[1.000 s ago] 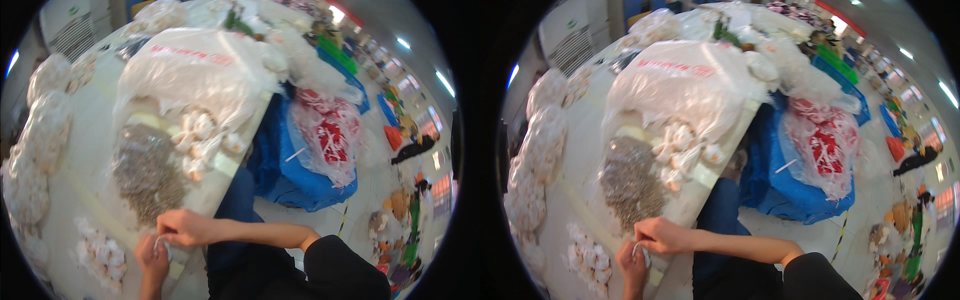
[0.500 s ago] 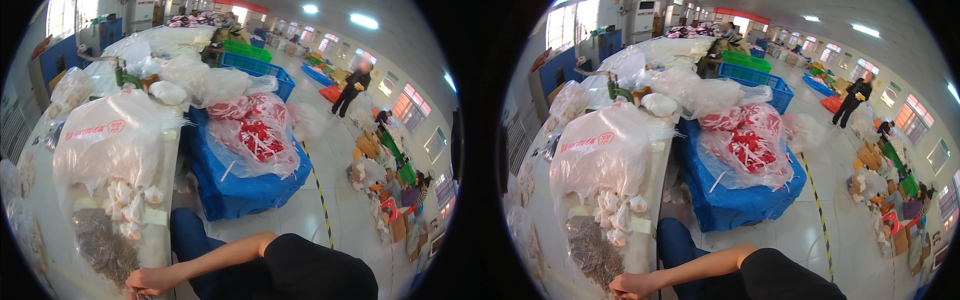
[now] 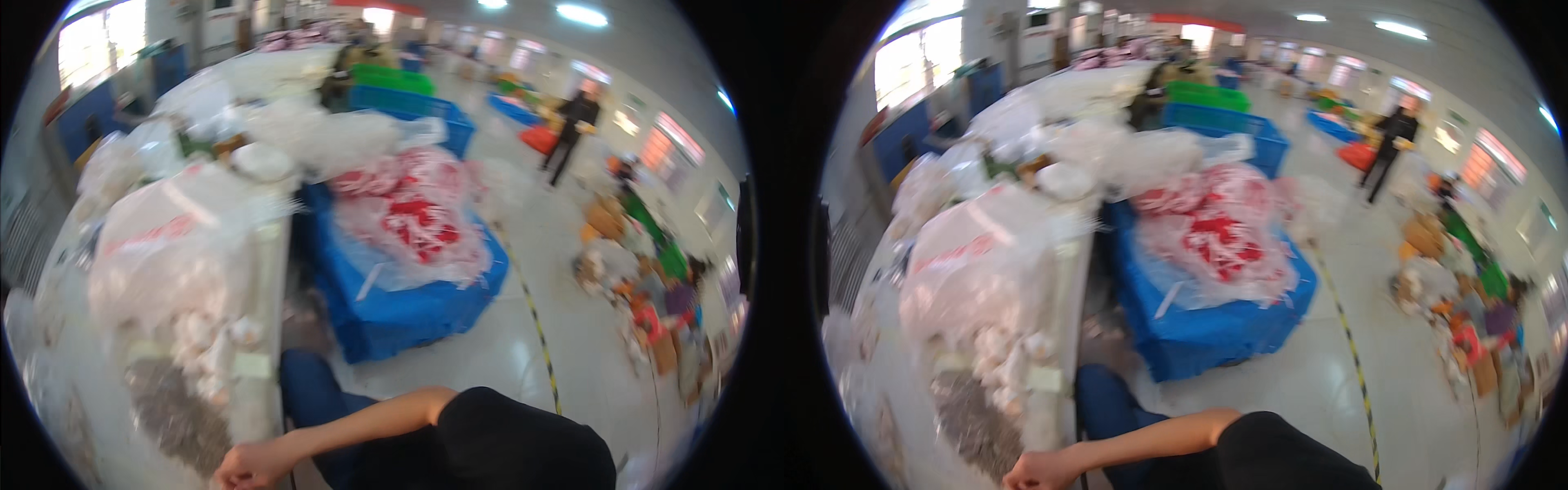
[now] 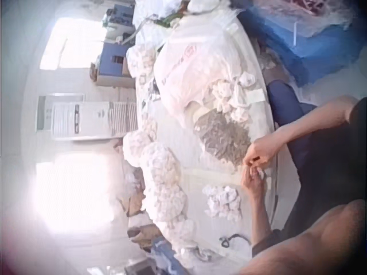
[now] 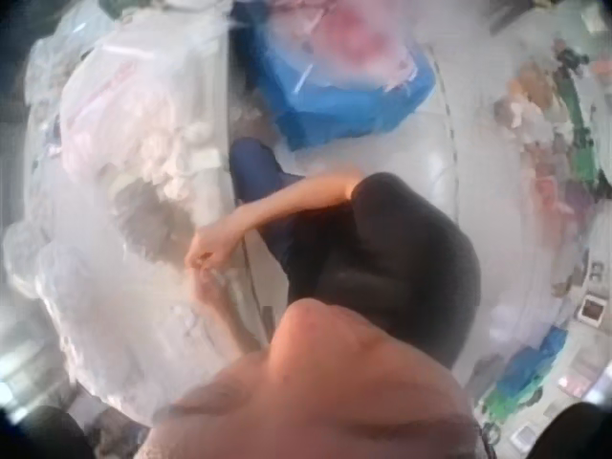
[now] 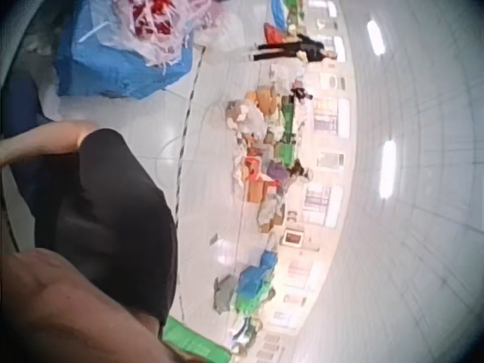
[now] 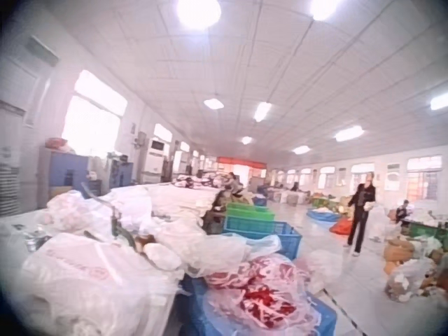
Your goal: The person repeatedly picks up small white fabric pieces and inserts small grey beads into them by hand. The person places the finished items on the table and continues the same process with additional pieces.
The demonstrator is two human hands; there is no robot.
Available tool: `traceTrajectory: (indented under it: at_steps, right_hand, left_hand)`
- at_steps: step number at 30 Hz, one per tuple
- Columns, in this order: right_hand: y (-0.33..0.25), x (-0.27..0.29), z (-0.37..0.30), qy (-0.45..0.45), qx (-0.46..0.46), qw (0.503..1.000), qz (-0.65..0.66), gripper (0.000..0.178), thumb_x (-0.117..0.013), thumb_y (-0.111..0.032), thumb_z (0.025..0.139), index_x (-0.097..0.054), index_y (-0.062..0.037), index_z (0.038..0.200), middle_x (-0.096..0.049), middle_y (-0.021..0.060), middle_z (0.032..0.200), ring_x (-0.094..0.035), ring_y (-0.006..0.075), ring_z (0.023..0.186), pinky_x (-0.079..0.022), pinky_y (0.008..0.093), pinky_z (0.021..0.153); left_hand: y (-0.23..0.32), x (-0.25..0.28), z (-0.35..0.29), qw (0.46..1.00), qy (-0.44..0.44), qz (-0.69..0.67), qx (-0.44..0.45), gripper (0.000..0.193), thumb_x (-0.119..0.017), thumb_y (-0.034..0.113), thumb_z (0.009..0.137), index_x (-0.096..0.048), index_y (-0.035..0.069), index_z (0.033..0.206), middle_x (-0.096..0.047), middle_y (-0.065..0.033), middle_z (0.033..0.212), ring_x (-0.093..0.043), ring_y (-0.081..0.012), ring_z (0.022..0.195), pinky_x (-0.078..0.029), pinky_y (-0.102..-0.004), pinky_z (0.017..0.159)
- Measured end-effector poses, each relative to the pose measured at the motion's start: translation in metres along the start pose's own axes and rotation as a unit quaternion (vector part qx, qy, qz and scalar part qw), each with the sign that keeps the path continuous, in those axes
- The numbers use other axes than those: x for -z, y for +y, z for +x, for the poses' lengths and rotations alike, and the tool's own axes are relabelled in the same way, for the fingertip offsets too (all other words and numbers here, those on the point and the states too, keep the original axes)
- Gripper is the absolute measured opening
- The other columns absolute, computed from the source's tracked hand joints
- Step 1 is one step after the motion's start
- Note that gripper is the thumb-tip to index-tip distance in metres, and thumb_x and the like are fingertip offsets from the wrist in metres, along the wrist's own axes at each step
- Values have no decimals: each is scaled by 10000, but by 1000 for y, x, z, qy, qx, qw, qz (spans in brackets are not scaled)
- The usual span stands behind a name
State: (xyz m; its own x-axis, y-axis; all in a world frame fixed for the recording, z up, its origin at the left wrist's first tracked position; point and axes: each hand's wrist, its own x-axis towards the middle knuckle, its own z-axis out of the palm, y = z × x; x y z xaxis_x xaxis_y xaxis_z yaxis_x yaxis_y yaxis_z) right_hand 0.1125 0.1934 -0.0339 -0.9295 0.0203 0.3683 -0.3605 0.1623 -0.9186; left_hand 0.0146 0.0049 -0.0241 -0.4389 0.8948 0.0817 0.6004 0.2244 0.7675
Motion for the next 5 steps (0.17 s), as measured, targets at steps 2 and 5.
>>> traceTrajectory:
  at_steps: [2, 5]
  right_hand:
    - [-10, 3, -4, 45, 28, 998, -31, 103, -675, -66, 879, -583, -43, 916, -617, 113, 756, -656, 308, 734, -496, 397, 674]
    - [-27, -3, 14, -43, -18, 999, -14, 106, -676, -71, 881, -571, -55, 878, -580, 75, 716, -638, 257, 698, -505, 371, 677]
  left_hand:
    - [-3, 8, -3, 997, -25, 63, 21, 401, -535, 353, 1096, -682, 22, 1270, -726, -203, 1125, -686, -342, 979, -540, -430, 848]
    - [-17, 18, -2, 989, 145, 18, -3, 168, -601, 140, 892, -622, -7, 812, -584, -175, 721, -583, -331, 641, -432, -442, 603]
